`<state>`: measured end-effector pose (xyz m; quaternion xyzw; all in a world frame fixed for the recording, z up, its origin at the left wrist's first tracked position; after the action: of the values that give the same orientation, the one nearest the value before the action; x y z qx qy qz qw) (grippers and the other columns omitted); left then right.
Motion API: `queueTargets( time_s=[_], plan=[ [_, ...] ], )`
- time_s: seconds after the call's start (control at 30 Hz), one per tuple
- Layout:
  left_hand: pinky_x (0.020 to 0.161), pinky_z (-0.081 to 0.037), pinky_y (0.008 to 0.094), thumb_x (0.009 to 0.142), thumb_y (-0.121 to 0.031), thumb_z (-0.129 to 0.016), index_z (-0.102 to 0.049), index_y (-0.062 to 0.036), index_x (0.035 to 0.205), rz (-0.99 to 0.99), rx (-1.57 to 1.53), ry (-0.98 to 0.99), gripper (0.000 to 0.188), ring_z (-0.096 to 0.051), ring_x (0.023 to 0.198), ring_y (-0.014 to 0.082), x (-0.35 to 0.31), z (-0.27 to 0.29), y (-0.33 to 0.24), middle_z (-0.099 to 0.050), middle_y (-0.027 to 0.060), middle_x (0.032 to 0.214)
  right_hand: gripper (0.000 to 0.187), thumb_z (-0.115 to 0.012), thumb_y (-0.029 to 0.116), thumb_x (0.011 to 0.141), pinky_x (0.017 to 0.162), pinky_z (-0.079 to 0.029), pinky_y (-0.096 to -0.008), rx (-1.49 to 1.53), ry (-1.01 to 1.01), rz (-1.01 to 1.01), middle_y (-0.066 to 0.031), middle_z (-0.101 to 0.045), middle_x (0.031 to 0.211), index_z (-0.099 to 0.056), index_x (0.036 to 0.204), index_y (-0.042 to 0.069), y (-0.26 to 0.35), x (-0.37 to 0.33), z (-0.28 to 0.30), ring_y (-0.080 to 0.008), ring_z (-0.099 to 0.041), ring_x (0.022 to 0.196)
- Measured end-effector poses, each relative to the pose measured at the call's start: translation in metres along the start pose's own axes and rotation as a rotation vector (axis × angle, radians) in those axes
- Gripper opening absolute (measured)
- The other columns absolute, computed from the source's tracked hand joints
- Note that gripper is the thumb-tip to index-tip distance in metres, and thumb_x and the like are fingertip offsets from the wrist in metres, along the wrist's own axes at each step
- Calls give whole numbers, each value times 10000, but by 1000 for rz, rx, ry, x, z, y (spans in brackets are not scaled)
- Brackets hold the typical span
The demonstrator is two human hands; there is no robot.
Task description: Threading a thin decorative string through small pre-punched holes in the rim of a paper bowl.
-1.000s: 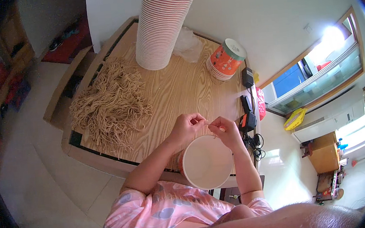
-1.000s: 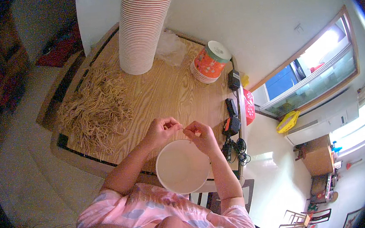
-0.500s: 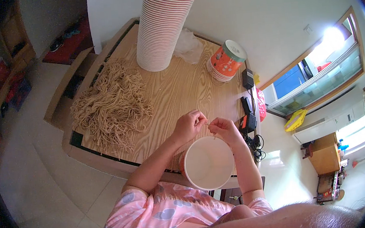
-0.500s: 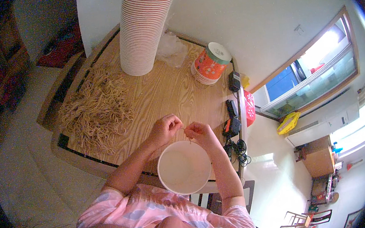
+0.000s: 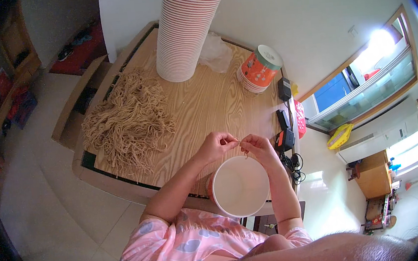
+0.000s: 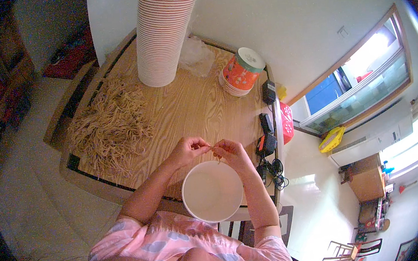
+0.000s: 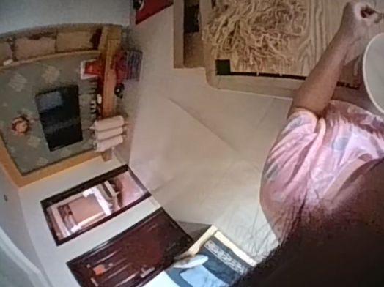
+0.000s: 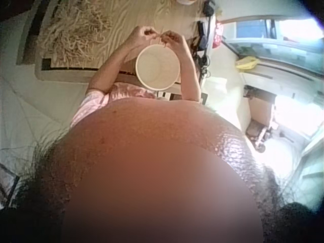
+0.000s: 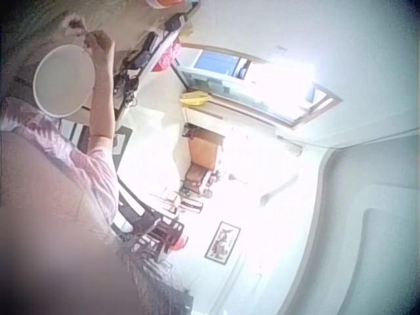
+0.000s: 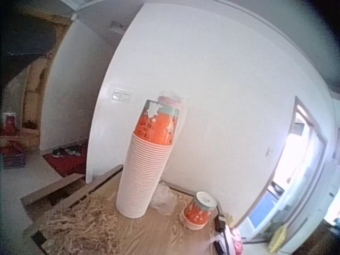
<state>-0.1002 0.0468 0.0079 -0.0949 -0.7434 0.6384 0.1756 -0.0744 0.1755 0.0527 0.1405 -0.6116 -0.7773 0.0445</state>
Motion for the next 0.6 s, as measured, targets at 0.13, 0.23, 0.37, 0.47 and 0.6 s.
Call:
queueTargets(
  time_s=[0.13, 0.23, 0.37, 0.47, 0.6],
  plan=[
    [561, -464, 247, 791, -158, -686, -669, -39, 827, 10, 154, -19, 125, -559, 583, 77, -3, 0, -9, -641, 25, 687, 120, -610, 114, 856, 646, -435, -220, -39, -37, 32, -10, -606, 746, -617, 878, -4, 1, 1, 0, -78, -534, 699],
    [560, -461, 263, 788, -153, -680, -666, -42, 840, 19, 229, -41, 123, -559, 579, 94, -7, -1, -23, -629, 39, 666, 83, -615, 86, 846, 646, -412, -197, -70, -61, 0, 5, -587, 751, -605, 854, 4, 0, 2, 2, -64, -520, 704],
    [558, -456, 295, 789, -157, -668, -661, -53, 850, 24, 296, -87, 121, -555, 576, 139, -9, 3, -28, -601, 50, 666, 70, -620, 74, 837, 645, -406, -189, -104, -79, -4, 11, -583, 749, -602, 845, 7, 2, 3, 2, -57, -513, 707],
    [564, -461, 314, 787, -153, -664, -648, -53, 826, -85, 400, -115, 109, -572, 595, 180, -11, 4, -45, -595, 60, 713, 87, -613, 78, 840, 646, -440, -222, -147, -59, 35, -12, -618, 762, -615, 862, -6, 1, 4, 3, -82, -540, 700],
    [521, -423, 286, 781, -111, -671, -626, -24, 785, -244, 414, -188, 98, -520, 566, 130, -15, 7, -55, -552, 51, 684, 88, -603, 92, 849, 647, -417, -209, -152, -35, 11, 5, -593, 749, -610, 834, 5, 6, 3, -3, -70, -521, 706]
  ],
)
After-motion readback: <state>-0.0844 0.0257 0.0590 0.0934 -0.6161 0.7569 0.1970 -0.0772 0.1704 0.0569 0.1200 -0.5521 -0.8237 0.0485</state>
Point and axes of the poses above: each hand's wrist, its own x-axis towards the middle knuckle, its own z-axis out of the back of the hand, y = z × x, the point moved 8 cm from there along x, towards the middle knuckle
